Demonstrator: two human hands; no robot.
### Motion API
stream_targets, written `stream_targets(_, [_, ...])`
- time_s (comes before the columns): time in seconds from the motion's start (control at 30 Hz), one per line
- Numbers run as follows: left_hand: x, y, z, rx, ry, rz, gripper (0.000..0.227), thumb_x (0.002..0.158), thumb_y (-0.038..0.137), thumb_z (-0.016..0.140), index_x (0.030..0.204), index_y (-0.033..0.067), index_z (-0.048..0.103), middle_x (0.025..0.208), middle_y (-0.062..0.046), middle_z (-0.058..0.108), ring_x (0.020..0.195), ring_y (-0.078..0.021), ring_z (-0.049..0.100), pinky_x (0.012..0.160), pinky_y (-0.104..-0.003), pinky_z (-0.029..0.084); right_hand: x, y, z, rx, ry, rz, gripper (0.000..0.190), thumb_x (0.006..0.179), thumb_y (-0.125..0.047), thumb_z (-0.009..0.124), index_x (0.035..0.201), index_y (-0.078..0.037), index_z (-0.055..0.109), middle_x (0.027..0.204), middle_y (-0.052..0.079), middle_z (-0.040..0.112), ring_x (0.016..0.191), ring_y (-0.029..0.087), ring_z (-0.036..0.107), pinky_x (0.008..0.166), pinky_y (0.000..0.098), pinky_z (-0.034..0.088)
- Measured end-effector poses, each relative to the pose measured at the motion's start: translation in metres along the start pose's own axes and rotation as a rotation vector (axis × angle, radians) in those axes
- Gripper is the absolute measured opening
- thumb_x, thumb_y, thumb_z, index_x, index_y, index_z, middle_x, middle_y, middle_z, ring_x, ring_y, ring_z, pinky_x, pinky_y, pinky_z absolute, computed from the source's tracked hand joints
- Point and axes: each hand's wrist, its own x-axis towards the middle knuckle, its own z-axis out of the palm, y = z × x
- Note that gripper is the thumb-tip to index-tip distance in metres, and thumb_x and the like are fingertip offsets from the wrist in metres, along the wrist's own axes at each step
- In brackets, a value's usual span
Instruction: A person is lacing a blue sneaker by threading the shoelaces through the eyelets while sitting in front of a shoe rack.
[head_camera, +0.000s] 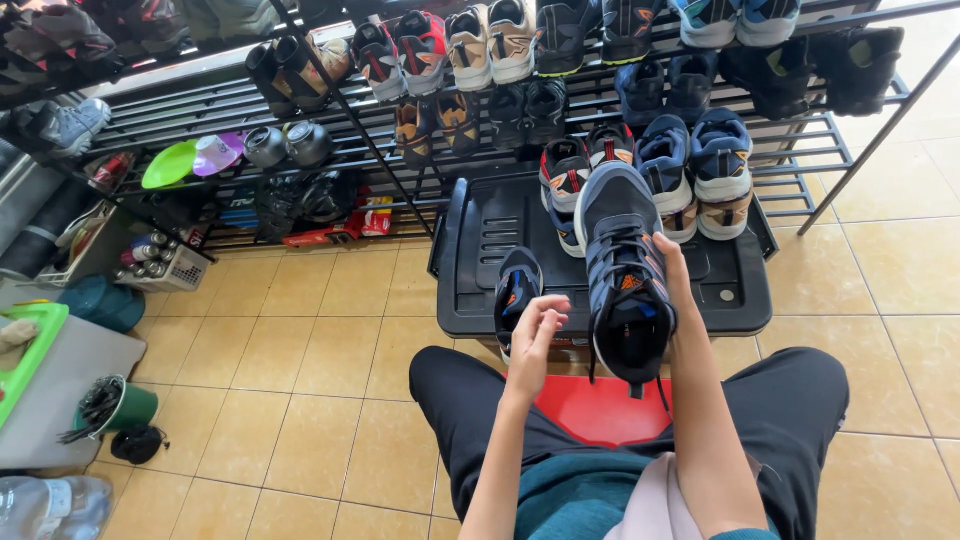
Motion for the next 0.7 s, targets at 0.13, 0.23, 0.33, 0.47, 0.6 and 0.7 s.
stream_targets(0.13, [0.005, -0.034, 0.003, -0.118, -0.022, -0.175, 0.052, 0.110, 0.048, 0.038, 0.142, 0.0112, 0.054, 0.136, -0.012, 0.057, 0.119, -0.0230, 0.053, 0.103, -0.040, 0.045, -0.012, -0.015, 0.025, -0.352, -0.051, 0.111, 0.077, 0.089, -0.071, 0.057, 0.157, -0.039, 0.041, 0.159, 0.000, 0.047, 0.146, 0.025, 0.042, 0.105, 0.0330, 0.033])
stream_targets(0.23, [0.005, -0.050, 0.017, -0.237, 0.003, -0.279, 0.061, 0.109, 0.057, 0.035, 0.150, 0.0132, 0.049, 0.140, -0.010, 0.052, 0.127, -0.0229, 0.047, 0.109, -0.042, 0.041, -0.063, -0.033, 0.069, -0.303, -0.151, -0.019, 0.042, 0.086, -0.047, 0.065, 0.119, -0.023, 0.055, 0.104, 0.001, 0.059, 0.098, 0.013, 0.059, 0.078, 0.0233, 0.047])
stream_targets(0.33, [0.006, -0.068, 0.018, -0.406, 0.125, -0.545, 0.073, 0.105, 0.071, 0.037, 0.145, 0.0140, 0.060, 0.131, -0.013, 0.069, 0.117, -0.0214, 0.065, 0.105, -0.034, 0.049, -0.057, -0.016, 0.067, -0.278, -0.137, -0.048, 0.040, 0.091, -0.047, 0.066, 0.113, -0.018, 0.053, 0.094, 0.002, 0.053, 0.089, 0.015, 0.055, 0.072, 0.0225, 0.044])
stream_targets(0.47, [0.006, -0.093, 0.013, -0.318, 0.087, -0.536, 0.069, 0.109, 0.061, 0.041, 0.152, 0.0095, 0.050, 0.152, -0.018, 0.053, 0.138, -0.0281, 0.050, 0.119, -0.044, 0.039, 0.011, 0.038, 0.015, -0.579, -0.079, -0.074, 0.051, 0.096, -0.064, 0.066, 0.119, -0.018, 0.067, 0.109, 0.010, 0.061, 0.107, 0.022, 0.056, 0.093, 0.0351, 0.044])
stream_targets(0.6, [-0.006, -0.040, 0.033, -0.219, 0.005, -0.611, 0.069, 0.110, 0.059, 0.034, 0.158, 0.0097, 0.042, 0.161, -0.017, 0.041, 0.150, -0.0311, 0.038, 0.124, -0.047, 0.032, 0.023, 0.084, -0.022, -0.684, 0.098, 0.048, 0.063, 0.088, -0.068, 0.074, 0.118, -0.012, 0.074, 0.120, 0.018, 0.069, 0.119, 0.030, 0.062, 0.102, 0.0418, 0.048])
stream_targets(0.7, [-0.005, -0.171, 0.016, -0.040, -0.042, -0.627, 0.062, 0.112, 0.053, 0.041, 0.158, 0.0109, 0.044, 0.161, -0.017, 0.043, 0.149, -0.0328, 0.038, 0.123, -0.048, 0.032, 0.018, 0.110, -0.053, -0.696, 0.169, 0.187, 0.071, 0.088, -0.067, 0.070, 0.118, -0.002, 0.075, 0.121, 0.023, 0.071, 0.122, 0.032, 0.063, 0.104, 0.0458, 0.048])
